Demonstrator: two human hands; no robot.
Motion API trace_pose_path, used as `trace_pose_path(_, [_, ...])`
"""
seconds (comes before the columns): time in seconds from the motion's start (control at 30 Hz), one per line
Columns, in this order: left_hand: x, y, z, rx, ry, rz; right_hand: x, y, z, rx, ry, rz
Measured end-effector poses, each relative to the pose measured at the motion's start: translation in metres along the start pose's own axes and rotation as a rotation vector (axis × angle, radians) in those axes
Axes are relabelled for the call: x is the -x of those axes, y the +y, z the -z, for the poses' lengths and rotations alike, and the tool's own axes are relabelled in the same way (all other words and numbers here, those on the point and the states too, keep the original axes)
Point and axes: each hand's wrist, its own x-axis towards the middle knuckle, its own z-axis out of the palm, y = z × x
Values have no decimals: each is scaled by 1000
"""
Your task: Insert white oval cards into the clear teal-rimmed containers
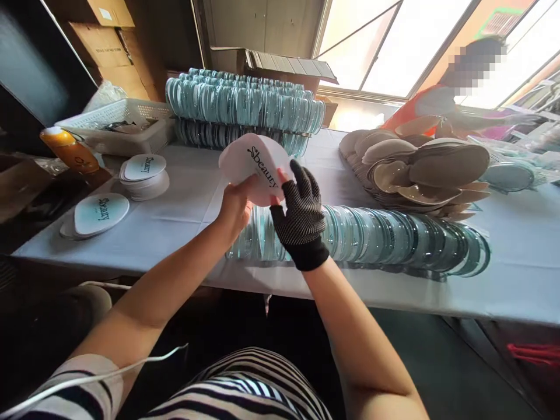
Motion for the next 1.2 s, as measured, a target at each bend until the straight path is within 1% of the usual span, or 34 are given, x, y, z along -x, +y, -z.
trace_pose_path(0.07, [1, 0, -3, -1, -18, 38, 1, -2, -11, -43, -11, -81])
trace_pose_path(0.1, [2, 2, -5, 3, -34, 41, 0, -2, -12, -80, -4, -146])
trace_pose_path(0.13, [3, 6, -6, 13, -54, 37, -1, -1, -10, -113, 31, -215])
trace_pose_path(0.2, [4, 19, -5, 35, -90, 13, 3, -1, 9, -134, 178, -309])
trace_pose_path(0.27, [0, 35, 1, 39, -104, -25, 22, -10, 40, -79, 310, -300])
trace_pose_path(0.3, [-4, 41, 7, 32, -105, -41, 36, -18, 57, -39, 311, -276])
trace_pose_path(0.33, [-9, 46, 13, 20, -104, -51, 53, -27, 72, 1, 220, -234])
trace_pose_path(0.37, [-14, 48, 20, 8, -105, -50, 71, -38, 84, 33, 71, -204])
trace_pose_path(0.4, [-19, 48, 27, -2, -103, -41, 88, -48, 93, 44, -89, -188])
trace_pose_path(0.43, [-24, 45, 33, -5, -95, -27, 102, -57, 97, 56, -234, -180])
trace_pose_path(0.47, [-28, 41, 38, -3, -85, -13, 112, -65, 96, 63, -351, -183])
trace_pose_path(0.5, [-31, 36, 42, 4, -74, -1, 118, -72, 91, 72, -435, -190])
trace_pose_path(0.57, [-33, 28, 45, 19, -66, 18, 116, -81, 71, 94, -539, -195])
trace_pose_path(0.63, [-31, 25, 45, 30, -81, 35, 103, -84, 45, 115, -604, -191])
trace_pose_path(0.73, [-28, 28, 41, 48, -83, 44, 81, -83, 11, 152, -640, -209])
trace_pose_path(0.8, [-26, 30, 41, 56, -73, 52, 76, -79, -2, 154, -618, -226])
trace_pose_path(0.83, [-26, 31, 41, 58, -72, 62, 77, -76, -6, 146, -586, -241])
trace_pose_path(0.9, [-25, 31, 42, 62, -77, 81, 86, -69, -9, 117, -465, -283])
trace_pose_path(1.0, [-22, 30, 44, 83, -89, 93, 102, -60, -13, 63, -247, -329])
trace_pose_path(1.07, [-20, 31, 45, 95, -99, 98, 109, -57, -15, 43, -160, -329])
trace_pose_path(1.13, [-19, 32, 46, 92, -98, 104, 111, -56, -14, 50, -151, -325])
trace_pose_path(1.2, [-18, 33, 48, 83, -92, 105, 110, -55, -8, 57, -219, -303])
